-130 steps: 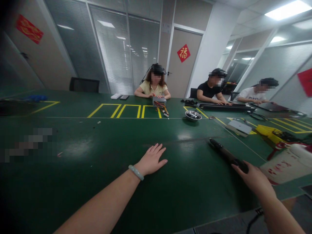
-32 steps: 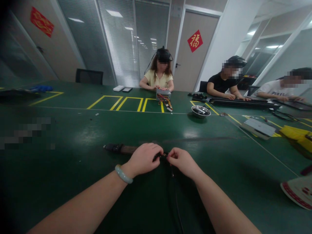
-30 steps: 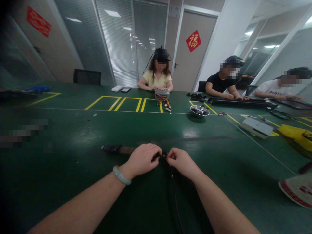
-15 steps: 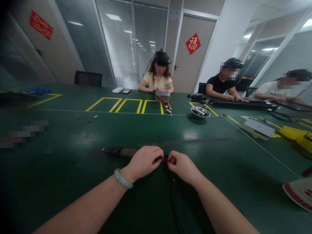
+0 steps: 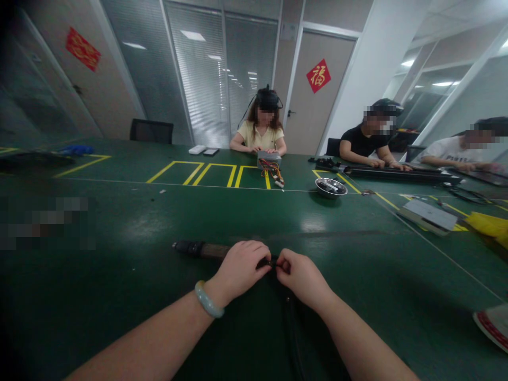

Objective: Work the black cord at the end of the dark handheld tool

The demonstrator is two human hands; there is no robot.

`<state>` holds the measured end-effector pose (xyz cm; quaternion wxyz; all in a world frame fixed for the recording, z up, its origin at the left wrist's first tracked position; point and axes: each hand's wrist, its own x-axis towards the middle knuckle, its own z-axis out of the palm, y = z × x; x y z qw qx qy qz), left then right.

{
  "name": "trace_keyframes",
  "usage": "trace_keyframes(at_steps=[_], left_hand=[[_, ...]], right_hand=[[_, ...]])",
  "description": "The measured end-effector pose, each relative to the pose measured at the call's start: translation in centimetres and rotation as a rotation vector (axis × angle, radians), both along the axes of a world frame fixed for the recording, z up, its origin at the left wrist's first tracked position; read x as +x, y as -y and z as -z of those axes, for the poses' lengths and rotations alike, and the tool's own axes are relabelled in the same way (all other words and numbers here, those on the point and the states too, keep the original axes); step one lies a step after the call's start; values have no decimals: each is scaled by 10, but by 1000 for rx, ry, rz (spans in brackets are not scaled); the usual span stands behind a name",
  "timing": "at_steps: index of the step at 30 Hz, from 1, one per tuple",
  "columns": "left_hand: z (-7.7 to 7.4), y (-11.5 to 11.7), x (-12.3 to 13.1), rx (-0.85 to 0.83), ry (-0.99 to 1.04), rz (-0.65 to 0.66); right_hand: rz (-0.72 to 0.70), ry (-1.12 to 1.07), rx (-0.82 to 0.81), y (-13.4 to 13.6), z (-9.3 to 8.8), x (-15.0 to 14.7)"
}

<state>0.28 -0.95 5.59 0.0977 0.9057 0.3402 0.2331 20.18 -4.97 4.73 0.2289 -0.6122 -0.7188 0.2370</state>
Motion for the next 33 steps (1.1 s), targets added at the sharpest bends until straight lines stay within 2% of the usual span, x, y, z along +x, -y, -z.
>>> trace_keyframes(at_steps=[10,33], left_hand=[[0,1,2,-3,38,-11],[-2,-1,0,-4,2,39]], right_hand=[[55,20,37,0,-3,1],[-20,27,79,1,-5,-5]])
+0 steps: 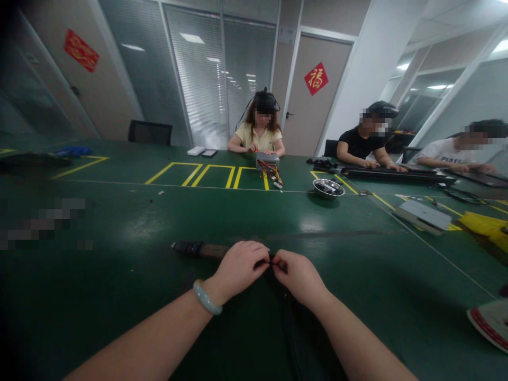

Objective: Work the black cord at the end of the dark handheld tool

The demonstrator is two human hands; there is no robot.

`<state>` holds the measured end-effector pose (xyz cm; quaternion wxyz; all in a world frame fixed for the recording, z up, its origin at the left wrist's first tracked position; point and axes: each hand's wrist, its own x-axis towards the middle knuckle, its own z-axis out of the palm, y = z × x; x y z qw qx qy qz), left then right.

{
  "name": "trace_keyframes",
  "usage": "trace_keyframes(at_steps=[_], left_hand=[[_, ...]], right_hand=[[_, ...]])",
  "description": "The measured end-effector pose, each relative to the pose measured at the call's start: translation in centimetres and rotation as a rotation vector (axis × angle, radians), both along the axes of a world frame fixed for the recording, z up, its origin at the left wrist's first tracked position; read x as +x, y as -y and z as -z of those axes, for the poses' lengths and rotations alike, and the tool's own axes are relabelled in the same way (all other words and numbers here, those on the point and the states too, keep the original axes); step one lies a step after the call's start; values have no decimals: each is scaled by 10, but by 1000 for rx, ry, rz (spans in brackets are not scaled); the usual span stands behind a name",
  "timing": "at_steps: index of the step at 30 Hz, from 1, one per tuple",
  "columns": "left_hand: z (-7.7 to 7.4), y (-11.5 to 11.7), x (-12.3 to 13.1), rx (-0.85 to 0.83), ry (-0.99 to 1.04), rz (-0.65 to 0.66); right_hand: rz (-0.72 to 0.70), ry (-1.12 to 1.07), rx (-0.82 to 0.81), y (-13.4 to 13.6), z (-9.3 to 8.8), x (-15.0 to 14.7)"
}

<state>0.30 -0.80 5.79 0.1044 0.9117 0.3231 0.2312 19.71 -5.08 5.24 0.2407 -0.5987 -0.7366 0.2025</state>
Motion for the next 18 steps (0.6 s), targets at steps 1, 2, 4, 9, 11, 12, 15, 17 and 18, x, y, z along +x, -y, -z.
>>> trace_keyframes(at_steps=[1,2,4,9,11,12,15,17,18], left_hand=[[0,0,0,-1,-3,3],[0,0,0,-2,-3,6],[-1,0,0,-6,3,9],[0,0,-1,-9,31,1],[1,-1,-1,-1,30,0],[1,-1,-1,2,27,1],[2,-1,-1,5,23,4],[1,0,0,3,24,-1],[1,0,0,0,24,-4]], right_hand=[[2,-8,-6,0,0,0],[4,-18,-14,0,0,0],[3,-39,-33,0,1,0],[-1,-74,-57,0,3,1],[-5,-89,-70,0,4,1],[-9,-96,-77,0,4,1],[-17,-114,-83,0,4,1],[-20,-122,-81,1,4,0],[-20,-129,-81,1,4,0]])
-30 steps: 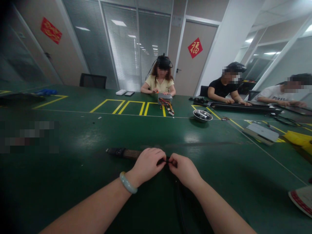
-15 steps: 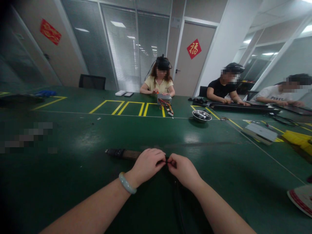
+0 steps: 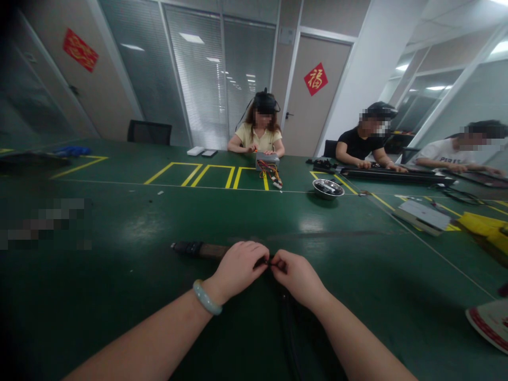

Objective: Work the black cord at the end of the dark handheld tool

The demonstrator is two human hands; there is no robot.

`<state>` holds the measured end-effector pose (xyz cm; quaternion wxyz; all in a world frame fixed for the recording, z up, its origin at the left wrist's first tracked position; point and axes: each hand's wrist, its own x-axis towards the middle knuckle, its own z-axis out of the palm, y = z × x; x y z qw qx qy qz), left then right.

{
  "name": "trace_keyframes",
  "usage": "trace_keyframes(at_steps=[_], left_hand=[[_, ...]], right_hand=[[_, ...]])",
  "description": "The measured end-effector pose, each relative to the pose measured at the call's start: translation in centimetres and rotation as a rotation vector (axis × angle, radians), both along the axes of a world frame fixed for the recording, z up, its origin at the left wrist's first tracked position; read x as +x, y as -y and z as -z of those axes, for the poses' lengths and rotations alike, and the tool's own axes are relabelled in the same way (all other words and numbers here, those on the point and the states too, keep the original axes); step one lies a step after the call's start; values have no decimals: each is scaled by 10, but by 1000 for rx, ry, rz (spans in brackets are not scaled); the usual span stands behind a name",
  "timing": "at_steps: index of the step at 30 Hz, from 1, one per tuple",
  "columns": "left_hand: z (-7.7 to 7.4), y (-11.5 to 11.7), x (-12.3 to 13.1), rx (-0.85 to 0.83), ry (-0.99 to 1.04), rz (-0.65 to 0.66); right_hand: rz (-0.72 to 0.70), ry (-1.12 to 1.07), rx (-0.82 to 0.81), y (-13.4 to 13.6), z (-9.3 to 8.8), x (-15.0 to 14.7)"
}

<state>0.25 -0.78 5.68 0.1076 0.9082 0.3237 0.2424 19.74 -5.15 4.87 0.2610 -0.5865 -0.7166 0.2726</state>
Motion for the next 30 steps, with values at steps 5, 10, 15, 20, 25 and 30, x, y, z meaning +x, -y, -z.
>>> trace_keyframes(at_steps=[5,10,15,20,25,30], left_hand=[[-1,0,0,-2,-5,0],[-1,-1,0,11,-26,4],[1,-2,0,20,-25,7],[2,-2,0,28,-20,12],[3,-3,0,32,-16,18],[2,-3,-1,31,-9,19]], right_hand=[[13,-5,-12,-1,1,0],[26,23,4,-2,4,4],[25,42,5,-1,6,6],[9,37,-2,0,4,4],[16,26,6,0,3,3],[32,47,6,-1,4,4]])
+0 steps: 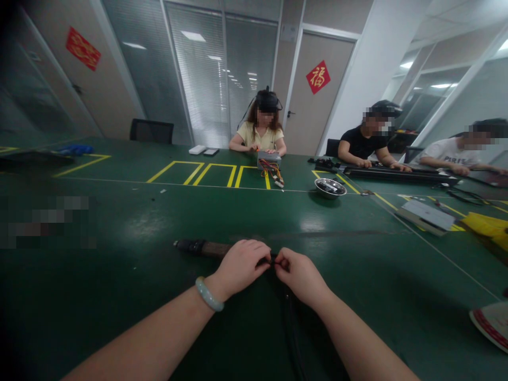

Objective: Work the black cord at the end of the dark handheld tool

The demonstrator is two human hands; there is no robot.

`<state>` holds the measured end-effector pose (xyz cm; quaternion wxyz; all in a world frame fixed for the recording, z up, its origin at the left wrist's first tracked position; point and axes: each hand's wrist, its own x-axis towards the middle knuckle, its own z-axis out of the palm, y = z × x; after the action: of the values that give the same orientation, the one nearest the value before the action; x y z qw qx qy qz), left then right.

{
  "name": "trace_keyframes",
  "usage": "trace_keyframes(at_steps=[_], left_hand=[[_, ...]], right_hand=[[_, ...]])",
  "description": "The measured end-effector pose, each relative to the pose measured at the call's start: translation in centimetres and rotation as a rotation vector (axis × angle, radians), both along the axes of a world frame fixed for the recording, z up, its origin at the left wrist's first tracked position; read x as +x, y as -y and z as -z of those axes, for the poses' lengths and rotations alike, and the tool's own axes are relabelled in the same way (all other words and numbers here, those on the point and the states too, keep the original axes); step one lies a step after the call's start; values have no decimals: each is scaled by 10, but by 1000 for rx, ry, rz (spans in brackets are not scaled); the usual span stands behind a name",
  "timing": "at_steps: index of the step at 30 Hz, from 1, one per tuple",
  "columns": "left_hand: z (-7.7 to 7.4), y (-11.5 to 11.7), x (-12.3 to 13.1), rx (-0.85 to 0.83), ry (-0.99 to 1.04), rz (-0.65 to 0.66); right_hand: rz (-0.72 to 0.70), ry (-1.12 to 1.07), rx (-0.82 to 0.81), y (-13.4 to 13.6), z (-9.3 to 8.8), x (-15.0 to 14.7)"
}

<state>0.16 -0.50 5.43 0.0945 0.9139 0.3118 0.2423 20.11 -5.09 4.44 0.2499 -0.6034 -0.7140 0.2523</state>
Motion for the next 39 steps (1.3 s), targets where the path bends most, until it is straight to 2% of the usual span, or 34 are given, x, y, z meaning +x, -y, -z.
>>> trace_keyframes(at_steps=[8,16,22,32,39], left_hand=[[1,0,0,-4,29,17],[1,2,1,110,16,-7],[3,1,2,56,18,-35],[0,1,0,-3,27,-29],[2,1,2,-2,36,-40]], right_hand=[[0,25,3,-1,0,1],[-8,-15,-36,-2,4,2],[-6,-67,-12,0,1,-2],[107,42,35,-2,0,3],[37,18,19,-2,-1,0]])
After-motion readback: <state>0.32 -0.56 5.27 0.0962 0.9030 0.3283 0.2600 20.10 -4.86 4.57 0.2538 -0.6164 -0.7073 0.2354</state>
